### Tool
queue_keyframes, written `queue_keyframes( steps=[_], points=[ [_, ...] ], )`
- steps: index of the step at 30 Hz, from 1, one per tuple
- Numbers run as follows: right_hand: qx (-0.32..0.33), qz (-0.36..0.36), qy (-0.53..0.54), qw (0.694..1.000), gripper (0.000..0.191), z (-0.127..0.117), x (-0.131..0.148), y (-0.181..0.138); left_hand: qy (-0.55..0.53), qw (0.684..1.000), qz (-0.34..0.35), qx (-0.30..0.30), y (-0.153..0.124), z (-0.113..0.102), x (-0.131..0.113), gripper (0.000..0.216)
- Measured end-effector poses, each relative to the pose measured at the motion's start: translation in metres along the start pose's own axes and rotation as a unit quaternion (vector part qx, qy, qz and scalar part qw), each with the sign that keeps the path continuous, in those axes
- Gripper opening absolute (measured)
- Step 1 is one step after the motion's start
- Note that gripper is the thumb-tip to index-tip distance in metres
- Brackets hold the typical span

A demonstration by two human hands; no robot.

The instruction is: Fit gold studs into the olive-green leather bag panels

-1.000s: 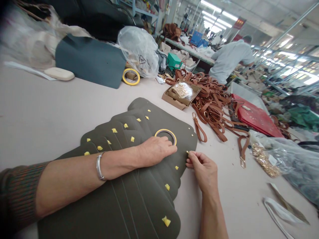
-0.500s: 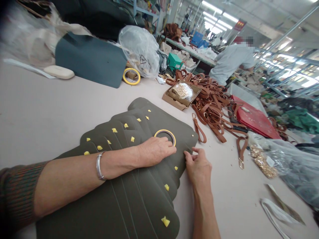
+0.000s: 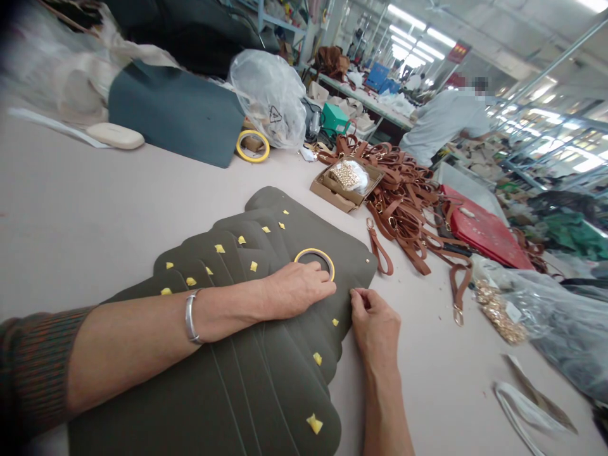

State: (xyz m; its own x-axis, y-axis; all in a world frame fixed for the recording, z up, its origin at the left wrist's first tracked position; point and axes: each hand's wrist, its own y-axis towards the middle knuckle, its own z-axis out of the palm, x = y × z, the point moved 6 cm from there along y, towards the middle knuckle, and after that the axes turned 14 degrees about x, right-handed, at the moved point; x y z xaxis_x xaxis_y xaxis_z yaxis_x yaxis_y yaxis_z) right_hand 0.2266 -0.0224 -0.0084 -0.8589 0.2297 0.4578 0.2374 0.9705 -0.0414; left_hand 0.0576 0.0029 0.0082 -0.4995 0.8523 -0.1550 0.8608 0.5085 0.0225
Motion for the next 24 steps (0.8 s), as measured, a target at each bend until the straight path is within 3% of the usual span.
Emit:
queue_keyframes(
  steps=[6, 16, 18, 21, 24],
  points=[
    [0.052, 0.0, 0.018, 0.998, 0.037, 0.002, 0.0, 0.003, 0.011, 1.0, 0.007, -0.001, 0.002, -0.003, 0.0, 0.013],
    [0.222, -0.018, 0.061, 0.973, 0.032, 0.012, -0.007, -0.003, -0.018, 0.996, 0.052, -0.071, -0.004, -0.018, 0.0, 0.015],
    [0.209, -0.035, 0.076, 0.974, 0.03, 0.011, -0.004, -0.004, -0.036, 0.995, 0.06, -0.076, -0.003, -0.018, 0.001, 0.016],
    [0.108, -0.106, 0.157, 0.976, 0.028, 0.002, 0.008, -0.008, -0.074, 0.99, 0.071, -0.095, -0.003, -0.017, 0.002, 0.018],
    [0.02, -0.185, 0.21, 0.96, 0.025, -0.007, 0.02, -0.016, -0.101, 0.985, 0.069, -0.121, -0.003, -0.019, 0.003, 0.035]
  ],
)
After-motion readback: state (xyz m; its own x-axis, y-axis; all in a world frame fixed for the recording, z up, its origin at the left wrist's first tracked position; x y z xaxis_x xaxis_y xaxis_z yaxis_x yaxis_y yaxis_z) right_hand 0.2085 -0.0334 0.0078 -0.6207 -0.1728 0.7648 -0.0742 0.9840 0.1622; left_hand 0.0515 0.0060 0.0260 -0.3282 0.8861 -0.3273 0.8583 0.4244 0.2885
